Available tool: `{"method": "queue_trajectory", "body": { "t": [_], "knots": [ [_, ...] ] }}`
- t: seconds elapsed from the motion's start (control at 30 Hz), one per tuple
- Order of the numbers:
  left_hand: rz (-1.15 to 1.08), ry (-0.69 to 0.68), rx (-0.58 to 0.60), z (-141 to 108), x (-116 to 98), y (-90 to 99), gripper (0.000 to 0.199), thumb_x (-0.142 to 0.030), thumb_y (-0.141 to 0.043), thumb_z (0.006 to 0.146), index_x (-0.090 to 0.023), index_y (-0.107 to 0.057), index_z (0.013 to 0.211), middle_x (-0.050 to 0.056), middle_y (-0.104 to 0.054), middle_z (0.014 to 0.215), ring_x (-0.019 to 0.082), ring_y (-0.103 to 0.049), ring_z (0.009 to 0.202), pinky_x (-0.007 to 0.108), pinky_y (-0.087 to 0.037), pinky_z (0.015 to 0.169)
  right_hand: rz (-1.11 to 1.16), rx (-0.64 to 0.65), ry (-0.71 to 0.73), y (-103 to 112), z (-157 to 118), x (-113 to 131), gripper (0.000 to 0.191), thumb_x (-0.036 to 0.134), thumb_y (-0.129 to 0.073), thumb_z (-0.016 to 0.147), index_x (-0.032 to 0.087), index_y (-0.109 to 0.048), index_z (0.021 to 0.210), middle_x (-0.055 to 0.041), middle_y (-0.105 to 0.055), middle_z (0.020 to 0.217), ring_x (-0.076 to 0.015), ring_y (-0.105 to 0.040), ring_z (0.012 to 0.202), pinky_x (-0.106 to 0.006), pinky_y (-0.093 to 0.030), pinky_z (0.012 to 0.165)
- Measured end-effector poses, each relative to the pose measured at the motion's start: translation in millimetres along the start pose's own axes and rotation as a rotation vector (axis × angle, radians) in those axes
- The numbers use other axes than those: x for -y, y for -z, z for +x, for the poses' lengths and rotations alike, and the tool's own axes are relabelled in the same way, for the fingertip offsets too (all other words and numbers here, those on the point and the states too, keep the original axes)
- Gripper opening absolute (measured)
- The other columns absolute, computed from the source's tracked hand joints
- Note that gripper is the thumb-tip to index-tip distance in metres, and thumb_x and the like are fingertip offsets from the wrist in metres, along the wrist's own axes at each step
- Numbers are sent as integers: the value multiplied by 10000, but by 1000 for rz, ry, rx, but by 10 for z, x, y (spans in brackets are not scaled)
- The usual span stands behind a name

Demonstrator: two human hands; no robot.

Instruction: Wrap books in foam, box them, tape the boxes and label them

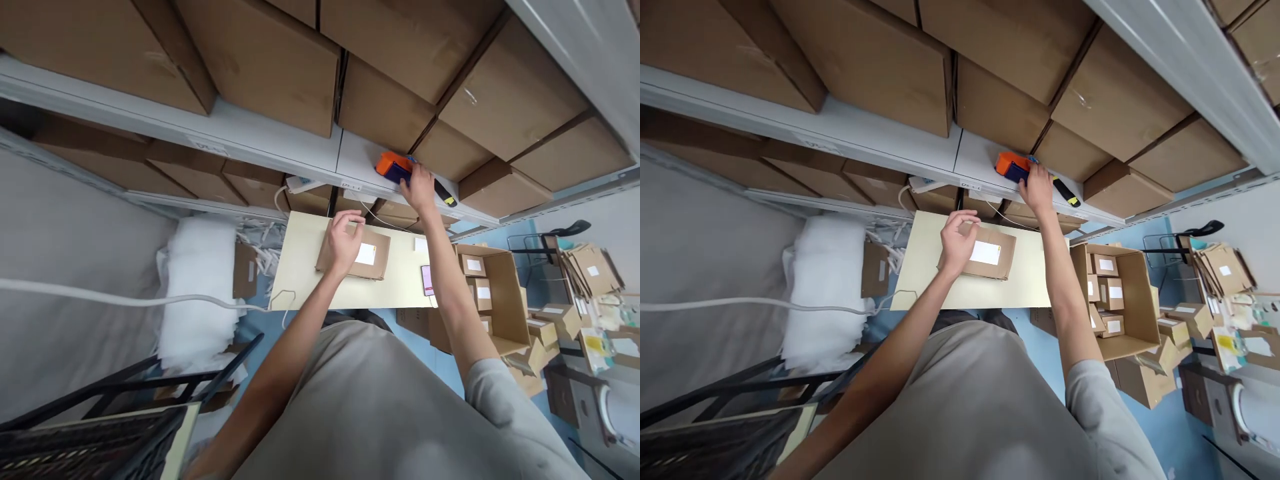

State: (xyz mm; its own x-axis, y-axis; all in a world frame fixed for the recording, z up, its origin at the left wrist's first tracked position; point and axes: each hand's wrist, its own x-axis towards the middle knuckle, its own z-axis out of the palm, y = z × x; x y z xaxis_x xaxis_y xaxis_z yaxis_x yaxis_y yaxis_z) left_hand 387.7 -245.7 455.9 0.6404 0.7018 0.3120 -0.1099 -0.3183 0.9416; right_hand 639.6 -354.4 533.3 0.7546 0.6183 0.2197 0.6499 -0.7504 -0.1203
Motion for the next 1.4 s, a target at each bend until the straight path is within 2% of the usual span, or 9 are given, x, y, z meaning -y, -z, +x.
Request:
{"method": "queue_trajectory", "body": {
  "t": [0.1,0.2,0.33,0.57,0.77,0.97,1.07,1.23,1.4],
  "knots": [
    [-18,22,-10,-197,-19,54,97,-266,-664,1038,-251,-759,1036,85,-816,1155,248,-777,1178,451,-614,1127,6,89,10,-101,209,-73,482,342,-546,1077,7,-557,1422,-378,-691,1420,-490,-640,1370,-759,-428,1210],
    [-67,58,-52,-451,55,46,76,-265,-699,1007,-246,-766,977,72,-818,1084,245,-789,1112,443,-635,1067,143,44,80,-149,77,-172,521,498,-537,1125,77,-567,1429,-309,-721,1388,-470,-666,1338,-717,-482,1188],
    [-99,146,-133,-875,76,-159,75,-237,-703,989,-238,-751,932,62,-820,1058,232,-796,1088,411,-648,1018,587,17,155,-264,-721,-184,604,723,-515,1118,207,-592,1424,-163,-760,1315,-348,-721,1251,-569,-555,1170],
    [-41,341,-124,-1780,11,-782,167,-378,-783,1002,-233,-761,1082,61,-833,1061,216,-807,997,393,-669,973,1274,404,-145,-796,-2538,-220,625,780,-724,977,218,-656,1242,-124,-805,1228,-270,-754,1179,-439,-597,1134],
    [22,420,-107,-2338,9,-962,330,-550,-811,999,-232,-791,1084,54,-818,1032,206,-787,948,376,-661,926,1376,527,-250,-935,-3120,-453,629,773,-790,932,226,-650,1210,-114,-824,1221,-260,-772,1177,-438,-611,1141],
    [52,358,35,-2482,-85,-944,325,-544,-749,1052,-229,-822,1083,79,-817,1102,218,-771,998,379,-647,944,1431,648,-159,-833,-3258,-566,695,825,-734,955,235,-651,1313,-129,-841,1296,-285,-805,1208,-485,-644,1139],
    [87,320,50,-2469,-148,-871,321,-536,-760,1046,-236,-825,1140,86,-810,1133,220,-766,1018,388,-649,955,1347,624,-102,-782,-3285,-592,709,852,-680,975,224,-666,1304,-136,-851,1262,-298,-816,1174,-489,-651,1112],
    [153,218,-54,-2229,-374,-678,475,-568,-711,1071,-250,-735,1422,113,-762,1309,218,-740,1108,395,-641,1007,1103,558,0,-665,-3280,-744,638,784,-672,1024,233,-647,1345,-127,-837,1248,-298,-807,1122,-454,-650,1046],
    [295,68,28,-1894,-589,-552,362,-519,-704,1085,-263,-780,1329,85,-774,1240,258,-713,1165,453,-604,1076,854,551,192,-545,-3221,-975,468,668,-633,1095,247,-636,1299,-120,-824,1163,-308,-784,1044,-447,-641,956]
  ]
}}
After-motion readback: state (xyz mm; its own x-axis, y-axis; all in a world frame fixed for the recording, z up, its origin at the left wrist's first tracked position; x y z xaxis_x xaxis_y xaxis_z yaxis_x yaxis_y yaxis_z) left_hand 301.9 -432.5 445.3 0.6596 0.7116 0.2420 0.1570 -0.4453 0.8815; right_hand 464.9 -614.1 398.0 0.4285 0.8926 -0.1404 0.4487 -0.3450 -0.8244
